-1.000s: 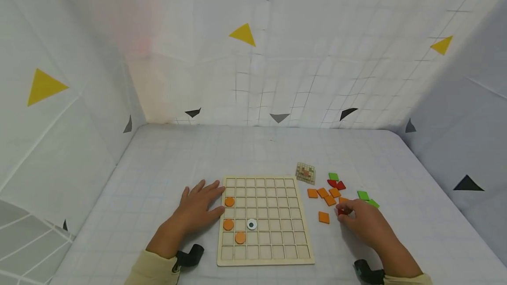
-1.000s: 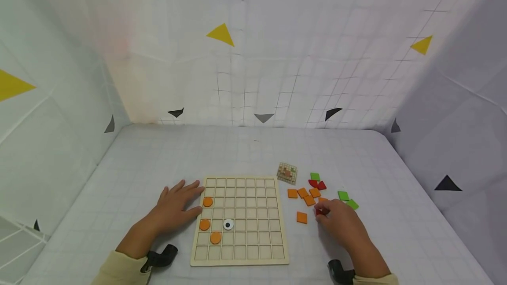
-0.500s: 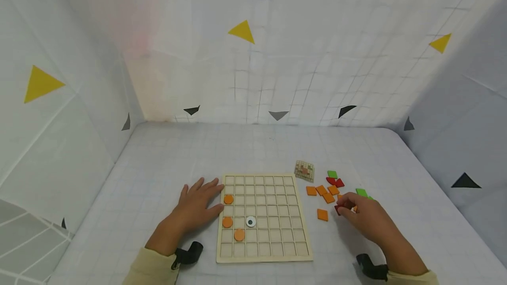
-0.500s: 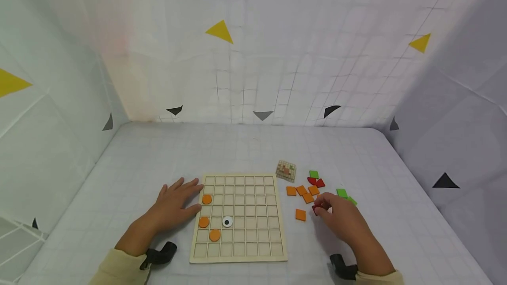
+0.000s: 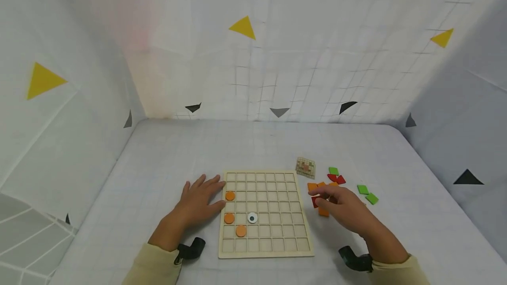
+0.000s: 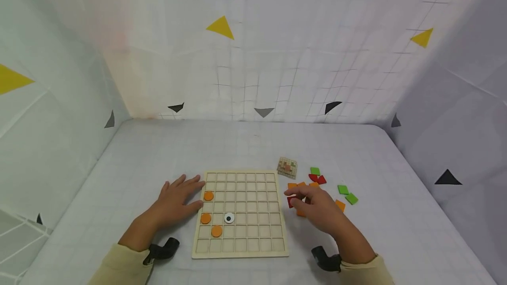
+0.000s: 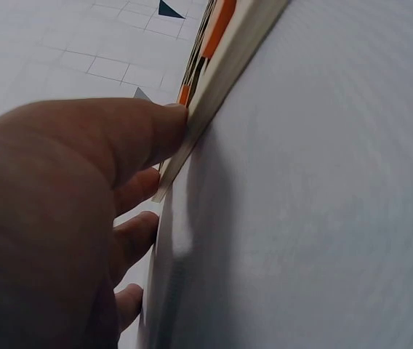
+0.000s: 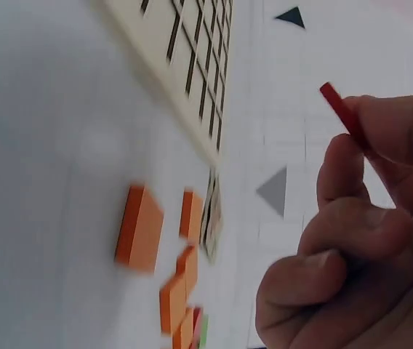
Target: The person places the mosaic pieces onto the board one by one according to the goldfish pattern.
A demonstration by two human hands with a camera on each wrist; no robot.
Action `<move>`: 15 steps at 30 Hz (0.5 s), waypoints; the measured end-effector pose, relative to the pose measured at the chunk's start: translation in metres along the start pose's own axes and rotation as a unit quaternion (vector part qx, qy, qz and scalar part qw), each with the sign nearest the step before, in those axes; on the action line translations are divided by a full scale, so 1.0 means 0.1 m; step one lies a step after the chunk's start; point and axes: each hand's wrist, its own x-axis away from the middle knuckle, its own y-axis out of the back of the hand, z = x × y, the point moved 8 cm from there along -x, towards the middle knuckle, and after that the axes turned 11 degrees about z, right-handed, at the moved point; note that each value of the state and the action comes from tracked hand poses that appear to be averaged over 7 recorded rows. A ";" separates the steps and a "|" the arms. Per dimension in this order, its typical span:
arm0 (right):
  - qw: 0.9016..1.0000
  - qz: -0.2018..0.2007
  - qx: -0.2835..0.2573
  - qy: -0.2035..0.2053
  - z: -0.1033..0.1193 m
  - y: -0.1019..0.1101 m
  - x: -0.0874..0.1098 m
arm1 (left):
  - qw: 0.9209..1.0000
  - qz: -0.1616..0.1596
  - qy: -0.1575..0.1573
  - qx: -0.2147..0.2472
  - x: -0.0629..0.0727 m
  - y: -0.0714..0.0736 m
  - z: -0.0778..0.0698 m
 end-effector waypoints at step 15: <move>0.987 0.118 -0.079 0.075 0.26 -0.39 -0.09 | 1.000 0.009 0.009 -0.001 0.00 0.03 -0.04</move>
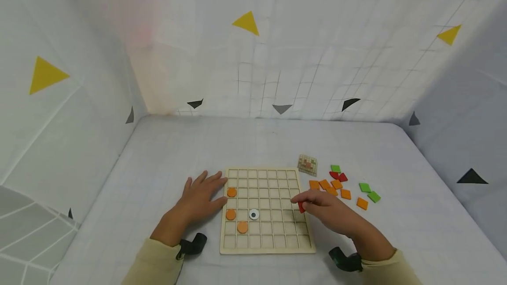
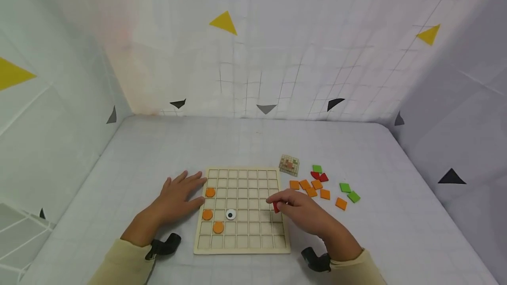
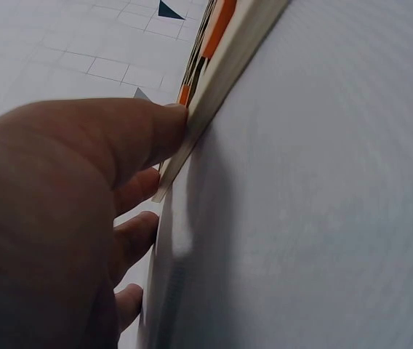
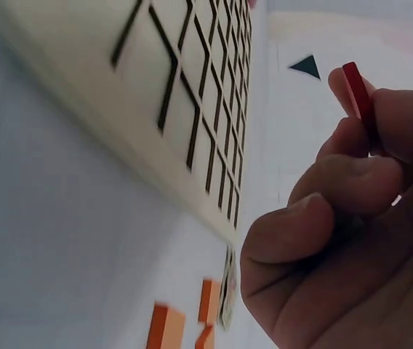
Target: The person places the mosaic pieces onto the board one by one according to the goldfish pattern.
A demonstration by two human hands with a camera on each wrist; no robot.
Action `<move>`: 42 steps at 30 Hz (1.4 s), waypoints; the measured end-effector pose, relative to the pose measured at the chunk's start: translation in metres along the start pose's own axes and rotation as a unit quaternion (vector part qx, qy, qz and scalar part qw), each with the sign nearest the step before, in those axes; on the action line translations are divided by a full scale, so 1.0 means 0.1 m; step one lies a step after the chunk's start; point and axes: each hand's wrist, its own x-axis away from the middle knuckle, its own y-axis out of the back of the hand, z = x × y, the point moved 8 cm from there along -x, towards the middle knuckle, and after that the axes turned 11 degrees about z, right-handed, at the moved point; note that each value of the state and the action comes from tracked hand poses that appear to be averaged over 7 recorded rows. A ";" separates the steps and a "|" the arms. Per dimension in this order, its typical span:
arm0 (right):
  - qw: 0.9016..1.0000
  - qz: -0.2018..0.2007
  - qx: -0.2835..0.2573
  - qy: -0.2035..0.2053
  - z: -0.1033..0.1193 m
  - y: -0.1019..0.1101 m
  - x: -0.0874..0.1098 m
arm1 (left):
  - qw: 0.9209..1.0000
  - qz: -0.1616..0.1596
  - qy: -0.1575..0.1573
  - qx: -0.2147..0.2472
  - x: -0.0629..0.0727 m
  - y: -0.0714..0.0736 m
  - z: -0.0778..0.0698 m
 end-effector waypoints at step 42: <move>0.983 0.018 0.159 -0.095 0.26 -0.77 -0.42 | 1.000 0.015 0.000 -0.008 0.01 -0.01 -0.13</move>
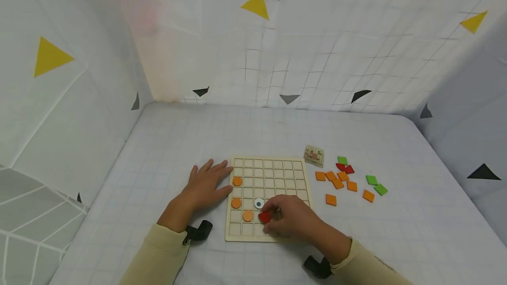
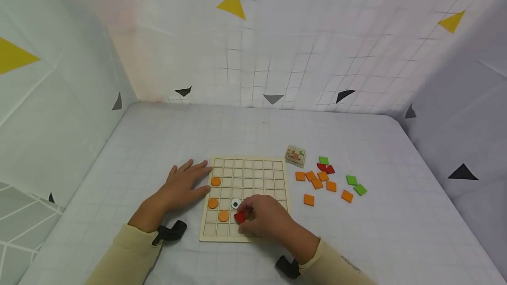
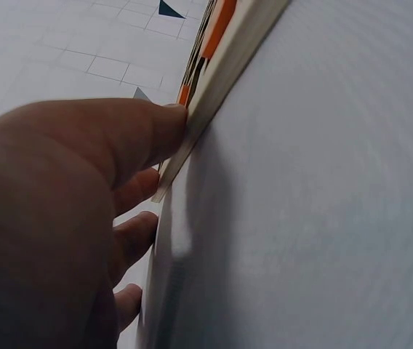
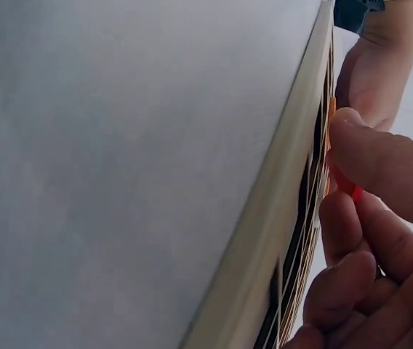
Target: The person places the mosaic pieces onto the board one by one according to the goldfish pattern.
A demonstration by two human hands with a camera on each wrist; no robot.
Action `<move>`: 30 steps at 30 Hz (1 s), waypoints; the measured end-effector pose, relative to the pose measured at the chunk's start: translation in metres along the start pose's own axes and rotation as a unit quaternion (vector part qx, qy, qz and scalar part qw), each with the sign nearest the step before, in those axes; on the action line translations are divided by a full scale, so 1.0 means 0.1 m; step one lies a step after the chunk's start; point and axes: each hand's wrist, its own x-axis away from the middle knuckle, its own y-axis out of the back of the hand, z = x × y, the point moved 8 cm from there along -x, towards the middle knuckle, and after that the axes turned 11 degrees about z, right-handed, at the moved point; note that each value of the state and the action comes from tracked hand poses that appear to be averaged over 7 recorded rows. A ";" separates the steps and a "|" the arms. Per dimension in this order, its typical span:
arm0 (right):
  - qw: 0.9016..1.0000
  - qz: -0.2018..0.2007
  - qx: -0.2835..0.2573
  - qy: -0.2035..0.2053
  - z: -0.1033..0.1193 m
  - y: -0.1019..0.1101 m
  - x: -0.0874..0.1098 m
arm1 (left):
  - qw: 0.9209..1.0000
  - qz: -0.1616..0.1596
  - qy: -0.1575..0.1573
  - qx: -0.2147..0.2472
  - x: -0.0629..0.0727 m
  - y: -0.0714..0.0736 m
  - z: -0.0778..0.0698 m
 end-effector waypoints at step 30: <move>1.000 -0.010 0.005 -0.005 0.03 -0.03 -0.03 | 1.000 -0.003 0.003 0.007 -0.01 0.01 -0.01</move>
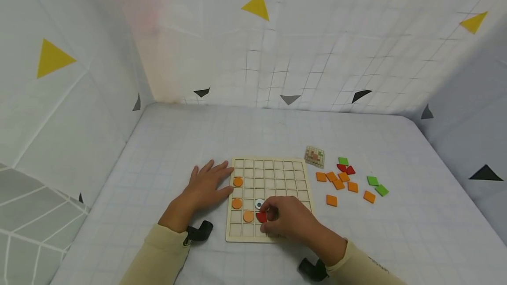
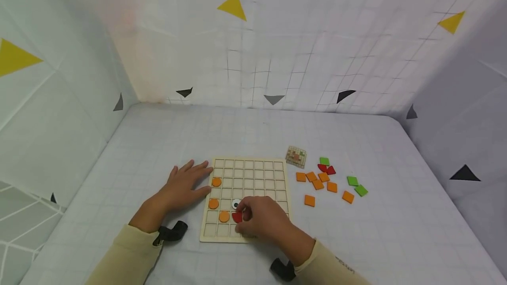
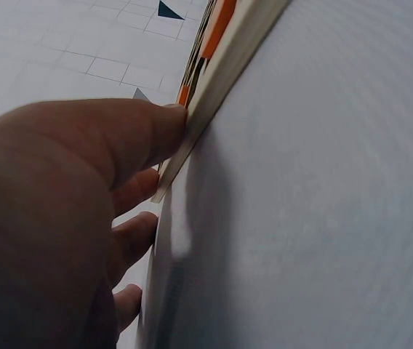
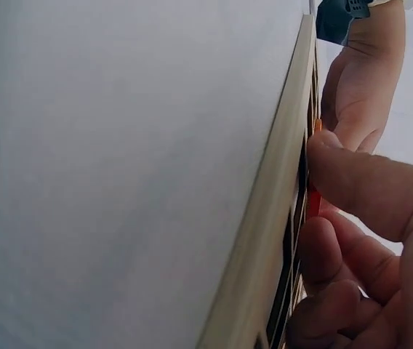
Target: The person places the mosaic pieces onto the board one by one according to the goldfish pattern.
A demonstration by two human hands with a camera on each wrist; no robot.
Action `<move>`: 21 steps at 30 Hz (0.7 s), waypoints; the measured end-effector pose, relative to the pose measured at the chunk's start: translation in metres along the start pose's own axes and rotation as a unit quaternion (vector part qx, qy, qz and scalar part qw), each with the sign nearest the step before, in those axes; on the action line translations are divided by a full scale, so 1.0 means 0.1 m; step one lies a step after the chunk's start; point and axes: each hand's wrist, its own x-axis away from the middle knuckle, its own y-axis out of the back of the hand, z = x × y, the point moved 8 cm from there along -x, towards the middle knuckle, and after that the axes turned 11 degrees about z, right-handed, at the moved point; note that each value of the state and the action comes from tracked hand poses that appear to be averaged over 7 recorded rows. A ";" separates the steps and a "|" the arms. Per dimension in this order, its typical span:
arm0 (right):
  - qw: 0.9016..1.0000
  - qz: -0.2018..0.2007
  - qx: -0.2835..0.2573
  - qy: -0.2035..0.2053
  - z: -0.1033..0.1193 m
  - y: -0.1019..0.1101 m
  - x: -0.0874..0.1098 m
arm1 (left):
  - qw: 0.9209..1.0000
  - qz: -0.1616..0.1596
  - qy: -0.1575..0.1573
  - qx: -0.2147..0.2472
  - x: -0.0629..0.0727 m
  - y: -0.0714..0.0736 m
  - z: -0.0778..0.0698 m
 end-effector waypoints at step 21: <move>1.000 -0.020 0.023 0.008 0.02 0.05 -0.03 | 1.000 0.004 -0.003 -0.005 -0.02 0.00 0.01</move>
